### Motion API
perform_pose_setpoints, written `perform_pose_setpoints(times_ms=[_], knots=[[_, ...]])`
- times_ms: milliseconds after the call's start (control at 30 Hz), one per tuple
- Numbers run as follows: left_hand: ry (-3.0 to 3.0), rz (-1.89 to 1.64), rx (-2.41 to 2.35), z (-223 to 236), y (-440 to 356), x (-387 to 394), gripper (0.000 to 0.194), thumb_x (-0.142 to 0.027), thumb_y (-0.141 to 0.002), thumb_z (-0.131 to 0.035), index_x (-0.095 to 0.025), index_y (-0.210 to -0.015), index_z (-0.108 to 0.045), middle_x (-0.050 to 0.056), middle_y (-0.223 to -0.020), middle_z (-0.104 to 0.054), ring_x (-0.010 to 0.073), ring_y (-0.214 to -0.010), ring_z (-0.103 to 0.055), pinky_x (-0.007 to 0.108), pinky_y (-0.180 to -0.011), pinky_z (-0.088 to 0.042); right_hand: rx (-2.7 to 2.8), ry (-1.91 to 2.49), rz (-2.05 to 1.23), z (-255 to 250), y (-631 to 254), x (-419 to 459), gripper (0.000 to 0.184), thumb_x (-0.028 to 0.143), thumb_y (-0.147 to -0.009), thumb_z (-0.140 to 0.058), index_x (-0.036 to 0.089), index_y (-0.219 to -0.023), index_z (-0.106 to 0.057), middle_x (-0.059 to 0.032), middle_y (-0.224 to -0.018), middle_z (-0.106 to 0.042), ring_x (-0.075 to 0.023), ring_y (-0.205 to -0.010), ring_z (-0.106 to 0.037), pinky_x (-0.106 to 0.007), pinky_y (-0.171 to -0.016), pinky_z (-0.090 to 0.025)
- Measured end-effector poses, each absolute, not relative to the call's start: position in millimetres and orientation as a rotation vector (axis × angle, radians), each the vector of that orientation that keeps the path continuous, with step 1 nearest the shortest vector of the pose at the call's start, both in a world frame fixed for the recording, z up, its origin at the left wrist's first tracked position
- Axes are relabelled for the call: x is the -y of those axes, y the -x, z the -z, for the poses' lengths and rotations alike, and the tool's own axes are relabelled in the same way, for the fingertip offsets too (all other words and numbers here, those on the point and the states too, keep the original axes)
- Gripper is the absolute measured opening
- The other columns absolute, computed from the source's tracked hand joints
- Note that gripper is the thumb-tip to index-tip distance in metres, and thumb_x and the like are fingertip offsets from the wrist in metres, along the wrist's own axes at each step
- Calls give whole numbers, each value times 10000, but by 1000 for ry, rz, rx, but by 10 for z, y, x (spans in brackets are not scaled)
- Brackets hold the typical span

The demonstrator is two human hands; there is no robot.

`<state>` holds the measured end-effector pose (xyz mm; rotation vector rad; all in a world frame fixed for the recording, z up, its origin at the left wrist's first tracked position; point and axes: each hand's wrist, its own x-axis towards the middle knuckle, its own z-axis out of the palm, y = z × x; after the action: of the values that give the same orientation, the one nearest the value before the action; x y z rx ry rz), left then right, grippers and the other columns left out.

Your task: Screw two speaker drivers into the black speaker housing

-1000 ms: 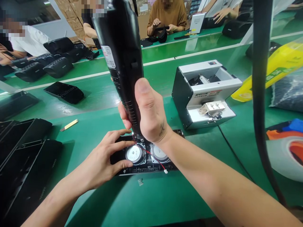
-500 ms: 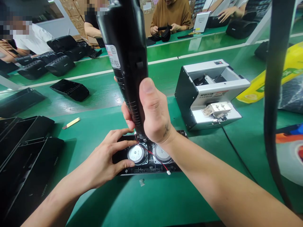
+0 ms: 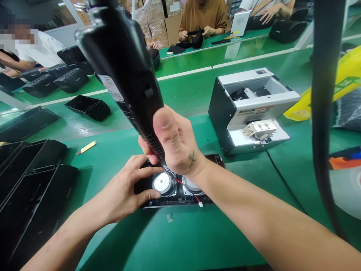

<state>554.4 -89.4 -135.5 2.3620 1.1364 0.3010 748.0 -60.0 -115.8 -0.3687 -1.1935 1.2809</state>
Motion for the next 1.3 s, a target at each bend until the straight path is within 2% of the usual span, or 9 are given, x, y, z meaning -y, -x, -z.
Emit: perform_pose_setpoints(times_ms=[233,367,567,633,800,1067,1167,1233,1300], knots=[[-2363,-270,-1163,1292,-5584,890,478,-262,-855,-865,-357,-1300,-721,61,-1311,-599,312,-1202,-544,514,-1044,-541,1201,351,-1343,1189,-7490,632,732,834,-866,-622,185,-1205,-636,14,-696,-590,-129,-475,-504,-248,-408,-395],[-2370,-282,-1161,1311,-5574,886,470,-269,-859,-858,-353,-1300,-717,60,-1349,-585,325,-1256,-529,528,-1075,-524,1215,325,-1354,1199,-7488,637,749,826,-880,-607,177,-1253,-625,10,-707,-601,-127,-484,-493,-260,-435,-395],[-2390,-283,-1179,1336,-5561,886,476,-263,-846,-866,-342,-1292,-720,66,-1285,-603,321,-1199,-545,533,-1035,-537,1196,323,-1346,1215,-7475,610,730,839,-870,-605,183,-1188,-626,16,-687,-595,-131,-467,-485,-269,-422,-388],[-2396,-280,-1185,1340,-5562,885,475,-259,-848,-859,-341,-1294,-720,68,-1269,-605,327,-1210,-542,535,-1034,-539,1210,336,-1344,1228,-7470,602,697,853,-867,-597,197,-1102,-615,22,-676,-582,-126,-466,-485,-262,-423,-390],[-2397,-292,-1176,1351,-5555,885,468,-262,-853,-851,-329,-1297,-718,70,-1280,-600,330,-1224,-539,539,-1038,-538,1265,274,-1303,1253,-7464,597,599,808,-944,-540,210,-922,-528,19,-694,-547,-117,-499,-490,-245,-449,-400],[-2358,-302,-1142,1335,-5567,887,456,-304,-874,-843,-307,-1309,-707,84,-1347,-581,344,-1292,-501,577,-1123,-482,1332,189,-1307,1344,-7430,582,473,661,-1056,-459,202,-963,-523,3,-752,-548,-98,-537,-496,-220,-467,-416],[-2318,-315,-1104,1316,-5530,907,452,-408,-938,-776,-332,-1370,-667,93,-1468,-526,348,-1357,-472,588,-1169,-443,1270,222,-1329,1206,-7459,620,489,700,-1019,-519,216,-955,-531,-4,-752,-564,-113,-527,-498,-241,-452,-408],[-2242,-350,-1072,1297,-5471,944,458,-545,-986,-669,-378,-1409,-622,81,-1566,-451,353,-1425,-435,606,-1202,-409,1184,289,-1286,986,-7587,691,493,730,-982,-567,237,-967,-563,2,-723,-586,-128,-498,-502,-250,-420,-397],[-2178,-358,-1048,1284,-5389,998,530,-686,-972,-578,-415,-1427,-586,66,-1640,-366,370,-1490,-379,626,-1210,-400,1118,420,-1144,718,-7834,795,455,715,-989,-569,264,-1010,-626,18,-644,-583,-140,-448,-487,-253,-370,-370]])
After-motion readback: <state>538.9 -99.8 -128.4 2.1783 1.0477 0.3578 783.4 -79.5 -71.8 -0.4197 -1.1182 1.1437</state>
